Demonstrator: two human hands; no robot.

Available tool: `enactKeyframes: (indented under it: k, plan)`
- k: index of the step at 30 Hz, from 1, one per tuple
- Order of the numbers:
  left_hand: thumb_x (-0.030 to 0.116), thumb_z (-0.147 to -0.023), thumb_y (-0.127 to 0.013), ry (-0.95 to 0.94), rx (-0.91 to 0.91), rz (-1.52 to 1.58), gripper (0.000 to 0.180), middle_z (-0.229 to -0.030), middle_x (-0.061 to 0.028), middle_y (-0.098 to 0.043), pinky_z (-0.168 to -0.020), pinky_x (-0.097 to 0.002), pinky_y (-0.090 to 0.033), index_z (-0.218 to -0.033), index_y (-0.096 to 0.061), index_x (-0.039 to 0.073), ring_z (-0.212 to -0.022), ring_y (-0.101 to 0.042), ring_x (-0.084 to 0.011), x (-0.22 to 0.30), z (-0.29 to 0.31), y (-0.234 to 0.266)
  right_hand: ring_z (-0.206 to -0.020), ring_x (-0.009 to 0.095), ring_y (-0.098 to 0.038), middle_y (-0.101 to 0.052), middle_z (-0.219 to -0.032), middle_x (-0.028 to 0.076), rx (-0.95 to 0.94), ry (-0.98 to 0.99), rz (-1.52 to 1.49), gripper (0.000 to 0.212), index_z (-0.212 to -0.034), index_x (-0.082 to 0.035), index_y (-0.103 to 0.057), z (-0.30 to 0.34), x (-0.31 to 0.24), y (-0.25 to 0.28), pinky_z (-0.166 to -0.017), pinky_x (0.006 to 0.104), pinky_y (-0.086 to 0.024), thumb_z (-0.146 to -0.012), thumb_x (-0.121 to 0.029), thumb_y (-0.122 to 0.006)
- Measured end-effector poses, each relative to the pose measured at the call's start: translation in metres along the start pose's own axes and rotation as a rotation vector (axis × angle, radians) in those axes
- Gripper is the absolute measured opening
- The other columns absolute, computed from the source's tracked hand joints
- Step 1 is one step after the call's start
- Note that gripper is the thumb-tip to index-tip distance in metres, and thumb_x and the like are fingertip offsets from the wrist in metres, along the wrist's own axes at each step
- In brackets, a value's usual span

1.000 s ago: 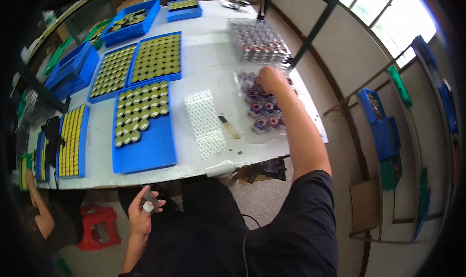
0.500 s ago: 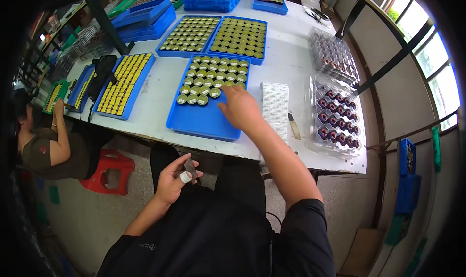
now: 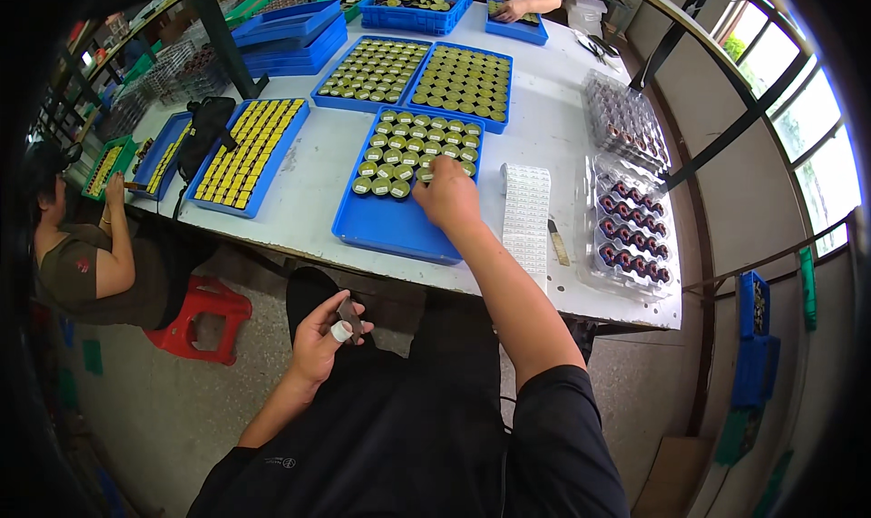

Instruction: The person assembles electronic components by picking coils from a plastic tray, taking round pieces from a blue tray, and fitting them together onto a metal piece by hand.

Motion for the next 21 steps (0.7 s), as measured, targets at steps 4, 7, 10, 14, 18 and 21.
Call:
enactKeyframes:
  k: [4,7,10,14,18,21]
  plan:
    - [0.011,-0.096,-0.064,-0.015,0.009,0.05,0.055,-0.127,-0.019,-0.06,-0.077,-0.0319,-0.057,-0.146,-0.043,0.001,-0.101,-0.07,-0.0319,0.008,-0.007,-0.002,-0.086,0.026,-0.063,-0.066,-0.101,0.014,-0.102,-0.08,-0.444,0.038,-0.118,0.001,-0.061,0.03,-0.007,0.013,-0.077,0.0332,-0.052,-0.082,-0.007,-0.069]
    - [0.013,-0.098,-0.062,-0.023,0.002,0.1,0.055,-0.128,-0.019,-0.059,-0.077,-0.0322,-0.057,-0.147,-0.042,0.001,-0.103,-0.069,-0.0324,0.015,-0.019,0.0,-0.084,0.022,-0.062,-0.065,-0.099,0.012,-0.272,-0.184,-0.849,0.041,-0.12,0.003,-0.06,0.074,-0.027,0.015,-0.076,0.029,-0.051,-0.081,-0.003,-0.07]
    - [0.017,-0.099,-0.062,-0.028,-0.027,0.123,0.055,-0.129,-0.0185,-0.058,-0.077,-0.0323,-0.057,-0.148,-0.041,0.001,-0.103,-0.068,-0.0312,0.024,-0.031,-0.012,-0.083,0.019,-0.06,-0.065,-0.098,0.01,-0.39,-0.126,-0.848,0.048,-0.123,0.001,-0.06,0.122,-0.053,0.029,-0.073,0.0249,-0.049,-0.077,0.001,-0.073]
    - [0.016,-0.1,-0.062,-0.016,-0.085,0.133,0.054,-0.127,-0.0173,-0.059,-0.08,-0.0322,-0.057,-0.148,-0.042,0.001,-0.1,-0.066,-0.0265,0.02,-0.038,-0.023,-0.083,0.018,-0.06,-0.065,-0.099,0.009,-0.359,0.182,-0.682,0.05,-0.122,-0.001,-0.062,0.138,-0.072,0.042,-0.071,0.0231,-0.048,-0.074,0.003,-0.076]
    - [0.012,-0.1,-0.061,-0.001,-0.134,0.13,0.053,-0.125,-0.0164,-0.061,-0.082,-0.032,-0.057,-0.148,-0.042,0.001,-0.098,-0.064,-0.0225,0.016,-0.037,-0.033,-0.085,0.018,-0.06,-0.064,-0.102,0.009,-0.289,0.427,-0.5,0.048,-0.119,-0.003,-0.065,0.151,-0.088,0.06,-0.07,0.0237,-0.048,-0.073,0.004,-0.077]
    - [0.011,-0.1,-0.061,-0.012,-0.153,0.115,0.053,-0.124,-0.0153,-0.061,-0.083,-0.0318,-0.057,-0.148,-0.043,0.001,-0.096,-0.062,-0.0197,0.021,-0.035,-0.041,-0.088,0.02,-0.061,-0.064,-0.104,0.009,-0.307,0.312,-0.523,0.043,-0.115,-0.004,-0.068,0.153,-0.086,0.064,-0.072,0.0267,-0.049,-0.074,0.004,-0.076]
Point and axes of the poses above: each hand's wrist, its own z-axis away from the middle knuckle, its own y-axis out of the back of the hand, x = y × z, the point moved 8 cm from there along -z, towards the middle knuckle
